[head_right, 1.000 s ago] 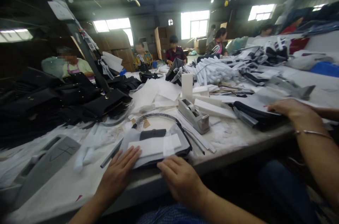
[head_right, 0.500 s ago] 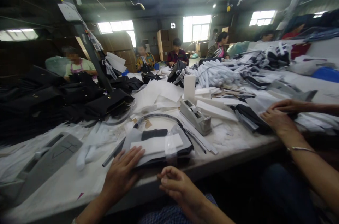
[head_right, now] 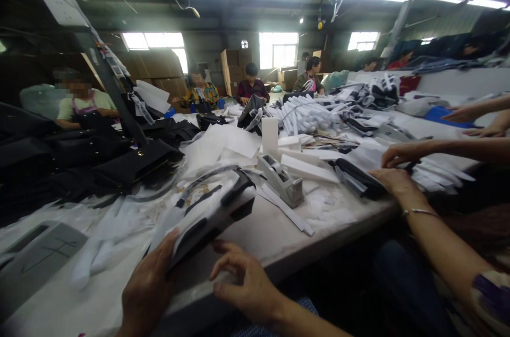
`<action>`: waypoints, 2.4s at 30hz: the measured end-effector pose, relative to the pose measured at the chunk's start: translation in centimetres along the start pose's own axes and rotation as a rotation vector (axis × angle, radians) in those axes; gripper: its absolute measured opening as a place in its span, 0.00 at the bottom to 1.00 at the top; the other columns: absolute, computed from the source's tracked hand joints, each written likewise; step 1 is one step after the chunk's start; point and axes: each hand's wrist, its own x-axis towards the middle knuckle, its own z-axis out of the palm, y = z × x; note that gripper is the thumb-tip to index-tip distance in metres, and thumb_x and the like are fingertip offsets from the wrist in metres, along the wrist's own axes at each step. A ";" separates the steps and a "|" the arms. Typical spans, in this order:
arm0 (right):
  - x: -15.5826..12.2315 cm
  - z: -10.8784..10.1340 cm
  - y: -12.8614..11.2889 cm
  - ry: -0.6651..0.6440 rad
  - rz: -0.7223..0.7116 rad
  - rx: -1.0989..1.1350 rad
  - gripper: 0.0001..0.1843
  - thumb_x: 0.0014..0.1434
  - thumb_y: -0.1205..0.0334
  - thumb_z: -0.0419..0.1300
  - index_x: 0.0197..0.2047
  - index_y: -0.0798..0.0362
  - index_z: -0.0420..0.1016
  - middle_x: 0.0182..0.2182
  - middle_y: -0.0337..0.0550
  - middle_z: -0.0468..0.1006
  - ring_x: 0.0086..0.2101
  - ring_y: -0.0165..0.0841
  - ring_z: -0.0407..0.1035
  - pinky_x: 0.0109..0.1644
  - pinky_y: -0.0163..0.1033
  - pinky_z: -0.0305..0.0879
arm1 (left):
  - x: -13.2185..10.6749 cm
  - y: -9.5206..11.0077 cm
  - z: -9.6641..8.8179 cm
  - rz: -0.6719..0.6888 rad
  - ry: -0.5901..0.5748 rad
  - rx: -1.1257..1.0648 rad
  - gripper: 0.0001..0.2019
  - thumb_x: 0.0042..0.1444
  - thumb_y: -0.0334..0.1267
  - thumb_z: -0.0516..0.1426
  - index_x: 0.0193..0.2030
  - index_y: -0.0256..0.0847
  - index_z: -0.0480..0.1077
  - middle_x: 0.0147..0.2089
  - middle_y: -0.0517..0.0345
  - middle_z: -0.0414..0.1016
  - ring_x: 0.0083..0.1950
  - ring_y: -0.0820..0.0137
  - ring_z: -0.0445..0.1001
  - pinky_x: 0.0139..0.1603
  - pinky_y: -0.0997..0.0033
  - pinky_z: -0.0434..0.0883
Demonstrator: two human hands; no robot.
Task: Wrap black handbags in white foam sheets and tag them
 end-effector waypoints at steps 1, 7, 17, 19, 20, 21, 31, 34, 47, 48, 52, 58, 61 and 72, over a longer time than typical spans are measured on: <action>0.0 -0.5 -0.5 -0.022 0.004 -0.082 0.07 0.54 0.60 0.67 0.37 0.49 0.78 0.62 0.49 0.69 0.63 0.42 0.62 0.61 0.46 0.64 | 0.0 0.0 0.0 -0.021 0.001 -0.001 0.34 0.64 0.29 0.51 0.75 0.42 0.44 0.63 0.46 0.71 0.56 0.59 0.76 0.54 0.62 0.73; 0.7 -6.6 -3.0 0.152 -0.073 -0.818 0.11 0.63 0.61 0.58 0.45 0.51 0.80 0.40 0.45 0.83 0.40 0.37 0.77 0.46 0.40 0.72 | 0.3 0.5 -0.1 -0.168 0.023 -0.013 0.30 0.67 0.32 0.52 0.74 0.46 0.49 0.62 0.52 0.72 0.49 0.60 0.79 0.47 0.63 0.75; 16.4 -22.6 -8.7 0.859 -0.036 -1.145 0.32 0.53 0.61 0.66 0.61 0.58 0.68 0.55 0.58 0.75 0.51 0.44 0.73 0.53 0.46 0.69 | 0.3 0.3 1.1 -0.184 -0.004 -0.054 0.34 0.65 0.29 0.52 0.75 0.51 0.45 0.64 0.55 0.71 0.52 0.61 0.79 0.54 0.66 0.74; 19.1 -24.0 -8.9 0.867 -0.004 -1.151 0.28 0.49 0.62 0.68 0.54 0.58 0.75 0.47 0.54 0.81 0.45 0.45 0.76 0.50 0.46 0.70 | 0.1 -0.1 1.4 -0.147 0.001 -0.062 0.35 0.64 0.28 0.51 0.75 0.50 0.45 0.64 0.55 0.71 0.54 0.62 0.78 0.55 0.66 0.73; 20.1 -24.3 -9.0 0.860 -0.004 -1.155 0.22 0.48 0.62 0.68 0.48 0.57 0.78 0.41 0.51 0.82 0.42 0.44 0.76 0.49 0.45 0.70 | 0.1 -0.1 1.5 -0.135 0.000 -0.059 0.35 0.63 0.27 0.51 0.75 0.50 0.44 0.64 0.55 0.71 0.55 0.62 0.77 0.55 0.67 0.73; 20.8 -24.4 -9.2 0.855 -0.018 -1.158 0.17 0.49 0.63 0.67 0.43 0.57 0.79 0.37 0.49 0.83 0.39 0.43 0.76 0.48 0.45 0.70 | 0.1 -0.1 1.4 -0.120 -0.001 -0.049 0.36 0.63 0.27 0.51 0.75 0.49 0.44 0.64 0.54 0.71 0.56 0.62 0.77 0.55 0.66 0.73; 15.0 -12.8 -13.1 0.343 -0.805 -1.289 0.17 0.61 0.61 0.61 0.53 0.50 0.78 0.43 0.45 0.77 0.42 0.36 0.73 0.48 0.40 0.71 | 2.4 5.1 -0.4 0.099 -0.064 0.041 0.24 0.69 0.25 0.45 0.68 0.47 0.62 0.67 0.55 0.67 0.63 0.63 0.71 0.58 0.64 0.68; 10.3 -7.2 -10.2 -0.065 -0.886 -1.468 0.18 0.65 0.67 0.57 0.57 0.49 0.75 0.48 0.44 0.78 0.42 0.35 0.72 0.45 0.40 0.71 | 2.2 5.7 -0.2 0.068 -0.057 0.019 0.23 0.70 0.26 0.44 0.67 0.47 0.63 0.65 0.55 0.69 0.62 0.62 0.72 0.58 0.62 0.67; 16.9 -11.3 -9.5 0.178 -0.566 -1.564 0.21 0.66 0.65 0.59 0.62 0.50 0.71 0.56 0.47 0.76 0.50 0.42 0.70 0.57 0.48 0.68 | 2.9 4.6 -0.8 0.091 -0.088 0.028 0.24 0.69 0.25 0.46 0.69 0.45 0.60 0.67 0.55 0.67 0.61 0.62 0.72 0.54 0.64 0.70; 17.1 -11.7 -10.3 0.240 -0.566 -1.487 0.25 0.64 0.63 0.60 0.64 0.51 0.68 0.58 0.48 0.74 0.52 0.42 0.70 0.58 0.49 0.68 | 3.1 4.1 -0.9 0.073 -0.085 0.017 0.24 0.68 0.27 0.47 0.69 0.45 0.60 0.67 0.56 0.67 0.60 0.62 0.73 0.53 0.64 0.71; 13.7 -10.1 -13.1 0.462 -0.737 -1.112 0.24 0.67 0.60 0.57 0.66 0.47 0.65 0.58 0.46 0.73 0.48 0.37 0.73 0.49 0.42 0.75 | 4.0 2.4 -1.4 -0.051 -0.070 -0.030 0.26 0.67 0.31 0.52 0.70 0.43 0.57 0.66 0.54 0.68 0.59 0.61 0.74 0.51 0.64 0.73; 10.5 -6.8 -13.0 0.073 -0.784 -1.111 0.11 0.66 0.65 0.59 0.50 0.48 0.79 0.43 0.43 0.82 0.43 0.35 0.77 0.51 0.40 0.73 | 4.0 4.0 -0.7 -0.034 -0.045 -0.045 0.23 0.66 0.27 0.52 0.66 0.45 0.64 0.62 0.53 0.73 0.59 0.62 0.75 0.51 0.63 0.75; 13.5 -5.5 -10.6 -0.276 -0.719 -1.139 0.11 0.66 0.66 0.59 0.50 0.49 0.78 0.44 0.44 0.82 0.44 0.34 0.77 0.49 0.38 0.73 | 3.2 5.4 0.0 0.041 -0.023 -0.002 0.22 0.67 0.27 0.51 0.65 0.48 0.65 0.62 0.53 0.73 0.60 0.62 0.73 0.52 0.63 0.74; 9.3 -4.0 -9.8 -0.010 -0.777 -1.024 0.12 0.66 0.68 0.60 0.52 0.51 0.77 0.44 0.44 0.82 0.43 0.30 0.77 0.49 0.34 0.73 | 1.9 2.4 -1.0 -0.188 0.040 -0.086 0.26 0.68 0.33 0.51 0.71 0.47 0.56 0.62 0.54 0.73 0.52 0.60 0.79 0.45 0.66 0.75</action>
